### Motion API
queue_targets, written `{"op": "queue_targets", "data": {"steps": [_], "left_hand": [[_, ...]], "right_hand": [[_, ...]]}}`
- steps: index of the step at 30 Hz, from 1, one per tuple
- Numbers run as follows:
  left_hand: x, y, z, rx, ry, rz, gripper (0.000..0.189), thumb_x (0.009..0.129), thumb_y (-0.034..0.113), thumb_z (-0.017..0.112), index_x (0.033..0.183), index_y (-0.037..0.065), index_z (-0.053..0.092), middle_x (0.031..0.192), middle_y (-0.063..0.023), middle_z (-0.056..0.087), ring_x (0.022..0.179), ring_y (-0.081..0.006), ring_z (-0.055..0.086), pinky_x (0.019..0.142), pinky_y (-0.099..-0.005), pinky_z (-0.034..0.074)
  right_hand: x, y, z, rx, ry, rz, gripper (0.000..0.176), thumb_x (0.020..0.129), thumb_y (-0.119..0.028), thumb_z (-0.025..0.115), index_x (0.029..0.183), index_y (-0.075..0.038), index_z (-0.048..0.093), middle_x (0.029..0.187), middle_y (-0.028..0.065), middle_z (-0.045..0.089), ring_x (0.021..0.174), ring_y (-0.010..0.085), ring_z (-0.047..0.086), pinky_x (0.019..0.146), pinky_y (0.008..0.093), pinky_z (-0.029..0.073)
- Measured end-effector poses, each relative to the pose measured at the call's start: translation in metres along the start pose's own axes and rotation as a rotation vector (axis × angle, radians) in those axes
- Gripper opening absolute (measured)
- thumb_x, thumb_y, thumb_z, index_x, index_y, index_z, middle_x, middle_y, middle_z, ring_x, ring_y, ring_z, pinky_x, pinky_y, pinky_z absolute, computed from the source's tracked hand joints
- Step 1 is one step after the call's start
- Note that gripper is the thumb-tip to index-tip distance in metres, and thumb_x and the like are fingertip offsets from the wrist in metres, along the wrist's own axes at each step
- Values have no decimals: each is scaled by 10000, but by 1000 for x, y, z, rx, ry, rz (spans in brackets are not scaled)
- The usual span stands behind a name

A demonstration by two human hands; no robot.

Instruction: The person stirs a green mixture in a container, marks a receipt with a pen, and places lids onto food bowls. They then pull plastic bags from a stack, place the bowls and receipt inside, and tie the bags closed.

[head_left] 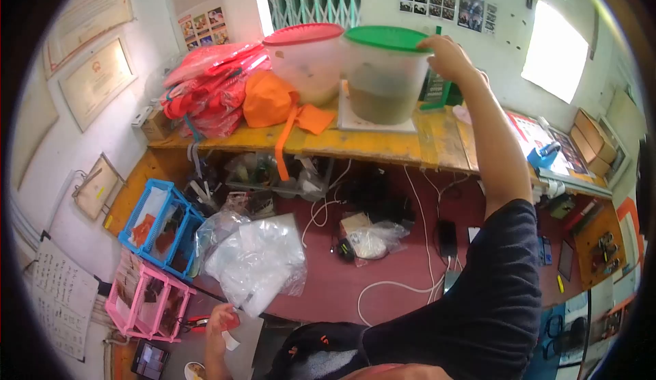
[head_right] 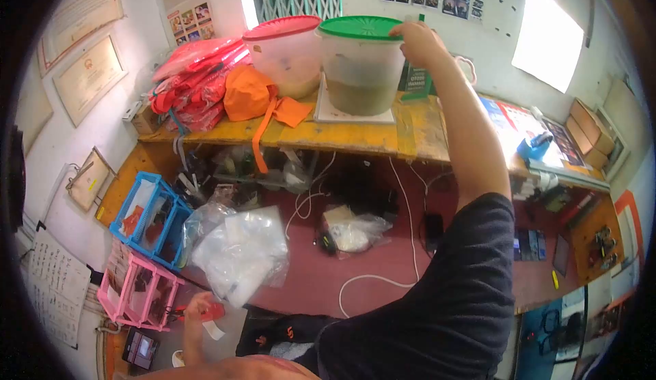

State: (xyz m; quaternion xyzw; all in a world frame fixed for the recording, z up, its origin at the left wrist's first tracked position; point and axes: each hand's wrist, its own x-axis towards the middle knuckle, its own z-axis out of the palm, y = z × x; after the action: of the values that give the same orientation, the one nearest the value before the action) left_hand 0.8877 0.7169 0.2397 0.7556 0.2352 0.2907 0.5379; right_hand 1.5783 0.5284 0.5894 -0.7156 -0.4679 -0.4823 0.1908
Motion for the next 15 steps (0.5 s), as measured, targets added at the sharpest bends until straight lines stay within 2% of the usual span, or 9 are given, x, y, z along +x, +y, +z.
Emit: {"op": "queue_targets", "data": {"steps": [2,3,5,6,7,10,13,14,15], "left_hand": [[18,26,25,35,3,30,770,905,729,316,951,12,593,1166,-142,570,1100,-235,518,977,-350,368],[23,33,34,63,-13,51,770,901,731,329,958,8,589,1183,-144,565,1107,-237,517,979,-349,366],[21,37,46,102,-14,39,759,901,724,343,966,9,588,1180,-145,570,1113,-240,517,979,-351,367],[18,37,49,128,-37,18,749,902,718,357,974,9,586,1177,-145,574,1118,-243,517,979,-354,367],[14,36,52,136,-5,25,749,902,718,357,974,9,586,1177,-145,574,1118,-243,517,979,-354,367],[9,38,64,121,59,-33,716,916,688,370,986,12,596,1179,-149,583,1130,-252,519,984,-359,366],[10,42,78,189,75,-49,705,926,669,367,1003,9,603,1164,-163,598,1122,-276,540,979,-372,380],[14,39,81,221,48,-16,700,928,662,368,1011,8,605,1156,-172,601,1111,-287,552,973,-378,388],[15,40,84,251,18,17,695,930,655,369,1018,7,607,1147,-180,605,1100,-298,563,967,-385,397]], "right_hand": [[23,18,-7,70,-450,88,288,800,-74,663,1087,-64,673,1086,121,663,1043,317,611,930,390,483],[30,29,-8,84,-436,75,288,800,-74,663,1087,-64,673,1086,121,663,1043,317,611,930,390,483],[42,38,-6,352,-338,34,256,787,-30,661,1043,-33,673,1090,136,650,1028,321,614,903,382,489],[47,31,-8,368,-137,9,247,798,10,645,1044,8,627,1023,142,632,954,309,621,842,352,499],[55,23,-14,325,-30,-8,242,801,25,640,1039,9,602,1001,148,617,936,320,619,823,364,498],[78,-15,9,361,132,-67,210,837,-1,589,1046,-23,599,1004,160,624,935,336,621,814,392,497],[106,-65,67,294,267,-299,253,892,-69,476,1101,-97,614,990,135,662,958,340,627,822,434,496],[119,-85,69,239,24,-263,275,893,-107,471,1135,-142,595,1073,110,664,1023,315,623,888,415,492],[135,-100,86,158,-75,-270,275,890,-117,490,1140,-150,598,1097,105,658,1045,309,618,910,447,473]]}}
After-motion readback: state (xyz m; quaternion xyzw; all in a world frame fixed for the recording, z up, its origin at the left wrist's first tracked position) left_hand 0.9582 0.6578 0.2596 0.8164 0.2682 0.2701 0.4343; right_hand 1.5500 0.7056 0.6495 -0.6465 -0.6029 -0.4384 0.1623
